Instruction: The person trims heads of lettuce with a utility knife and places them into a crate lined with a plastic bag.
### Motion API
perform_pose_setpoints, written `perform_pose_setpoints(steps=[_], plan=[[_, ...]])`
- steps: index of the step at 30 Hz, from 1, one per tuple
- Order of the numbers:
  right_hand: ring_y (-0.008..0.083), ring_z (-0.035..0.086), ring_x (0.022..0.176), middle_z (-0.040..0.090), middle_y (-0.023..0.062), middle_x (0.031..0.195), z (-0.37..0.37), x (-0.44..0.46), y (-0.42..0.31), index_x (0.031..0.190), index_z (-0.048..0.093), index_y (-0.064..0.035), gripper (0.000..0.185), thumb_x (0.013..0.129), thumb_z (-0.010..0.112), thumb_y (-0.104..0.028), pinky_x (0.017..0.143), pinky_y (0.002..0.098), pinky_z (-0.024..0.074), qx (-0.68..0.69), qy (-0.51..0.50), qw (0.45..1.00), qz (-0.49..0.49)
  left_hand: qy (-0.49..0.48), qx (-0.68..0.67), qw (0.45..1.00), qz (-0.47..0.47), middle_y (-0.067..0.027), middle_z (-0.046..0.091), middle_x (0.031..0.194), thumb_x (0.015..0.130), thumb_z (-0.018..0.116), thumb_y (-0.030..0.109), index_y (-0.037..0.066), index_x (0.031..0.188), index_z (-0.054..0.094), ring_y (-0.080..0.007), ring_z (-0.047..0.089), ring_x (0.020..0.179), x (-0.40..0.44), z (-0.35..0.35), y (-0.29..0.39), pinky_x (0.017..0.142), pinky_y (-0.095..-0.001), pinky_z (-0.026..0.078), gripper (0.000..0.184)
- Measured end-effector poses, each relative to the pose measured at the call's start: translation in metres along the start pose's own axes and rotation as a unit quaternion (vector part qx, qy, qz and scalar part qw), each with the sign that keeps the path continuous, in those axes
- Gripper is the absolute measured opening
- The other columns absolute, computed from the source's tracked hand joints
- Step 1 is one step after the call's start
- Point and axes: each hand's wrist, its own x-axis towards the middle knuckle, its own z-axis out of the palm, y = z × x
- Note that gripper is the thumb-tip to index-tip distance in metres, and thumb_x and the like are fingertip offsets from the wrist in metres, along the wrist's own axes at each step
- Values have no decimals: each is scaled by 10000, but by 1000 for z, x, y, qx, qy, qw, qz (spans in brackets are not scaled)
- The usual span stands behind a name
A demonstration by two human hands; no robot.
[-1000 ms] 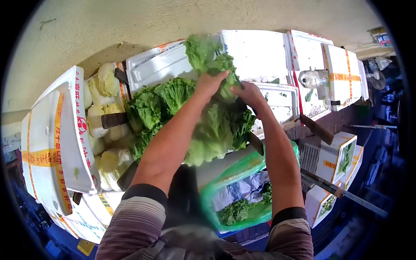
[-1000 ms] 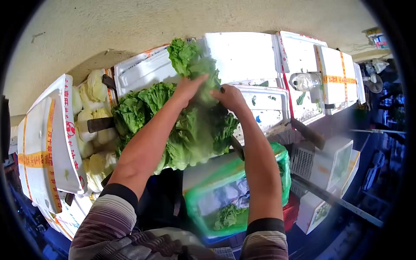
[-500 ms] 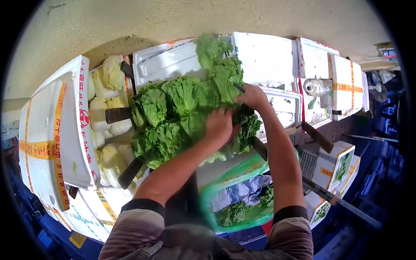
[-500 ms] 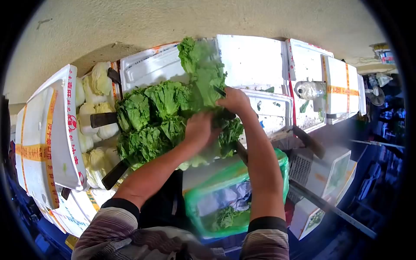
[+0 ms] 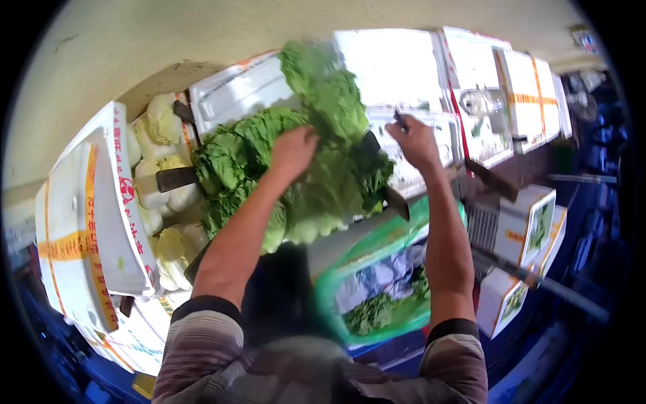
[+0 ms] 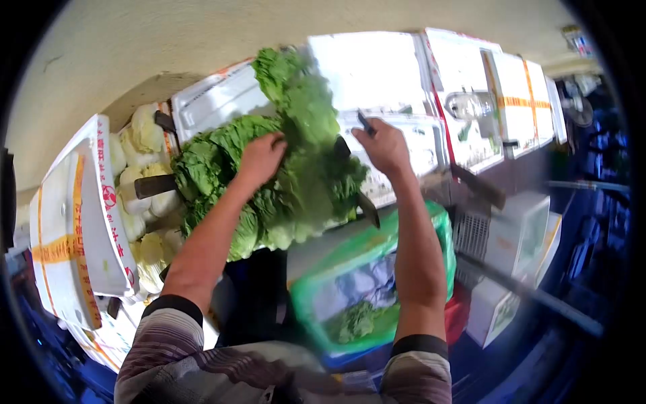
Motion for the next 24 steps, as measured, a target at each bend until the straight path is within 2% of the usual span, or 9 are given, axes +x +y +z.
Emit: perform_pose_setpoints(steps=[2,4,5,8,12,14,16,21,24], plan=[[143,602,684,712,77,877,-29,-44,1,1134,685,13,382,904,708,-291,690,296,518,85,65,993,45,8,-22,999,-28,-178,702,1118,967,594,323,63,1241,648,-345,688,924,0,-7,6,861,-417,539,381],[89,586,674,726,58,971,-50,-98,15,1153,683,9,353,916,698,-252,658,255,513,182,116,969,120,29,-117,993,-10,-167,704,1145,965,602,377,77,1263,643,-317,691,954,-6,-10,15,872,-401,531,424],[45,552,665,676,-7,865,-60,-128,14,1181,683,-15,314,929,687,-201,607,211,463,254,138,943,164,13,-121,992,-42,-166,705,1149,963,606,395,79,1271,641,-313,688,972,-15,-20,36,886,-399,526,443],[18,519,573,723,57,947,-70,-226,56,1175,663,-1,340,939,683,-244,577,212,491,382,138,888,213,-78,-60,990,-99,-183,678,1212,961,618,406,78,1309,620,-295,670,1030,-41,-16,70,935,-387,505,477],[46,475,506,710,98,953,-41,-360,131,1166,640,5,295,966,598,-207,528,247,484,416,194,816,352,83,-47,995,0,-177,614,1316,976,620,341,13,1345,565,-251,626,1096,-85,2,92,991,-357,461,497],[60,466,480,711,88,900,-7,-427,167,1137,644,-11,270,948,621,-203,491,247,475,410,203,791,405,107,-194,975,16,-137,648,1246,993,610,267,-23,1283,592,-203,619,1081,-117,10,111,976,-326,466,410],[89,537,560,720,71,893,27,-476,180,1152,643,-13,363,901,692,-272,478,237,443,458,202,714,489,20,-220,974,56,-97,683,1122,991,611,149,-28,1183,639,-141,626,999,-169,21,142,896,-264,485,262],[145,503,522,599,32,715,117,-588,219,1035,677,-29,325,856,701,-299,480,322,456,219,138,818,513,-369,-150,917,-4,-78,697,1072,946,664,113,-37,1195,627,-117,631,993,-297,113,132,867,-258,500,293],[151,528,545,555,26,662,133,-630,235,1037,671,-11,354,852,699,-311,478,332,456,258,121,779,559,-493,-110,863,-16,-103,701,1028,927,690,214,-18,1208,634,-160,647,939,-374,163,105,832,-307,517,368]])
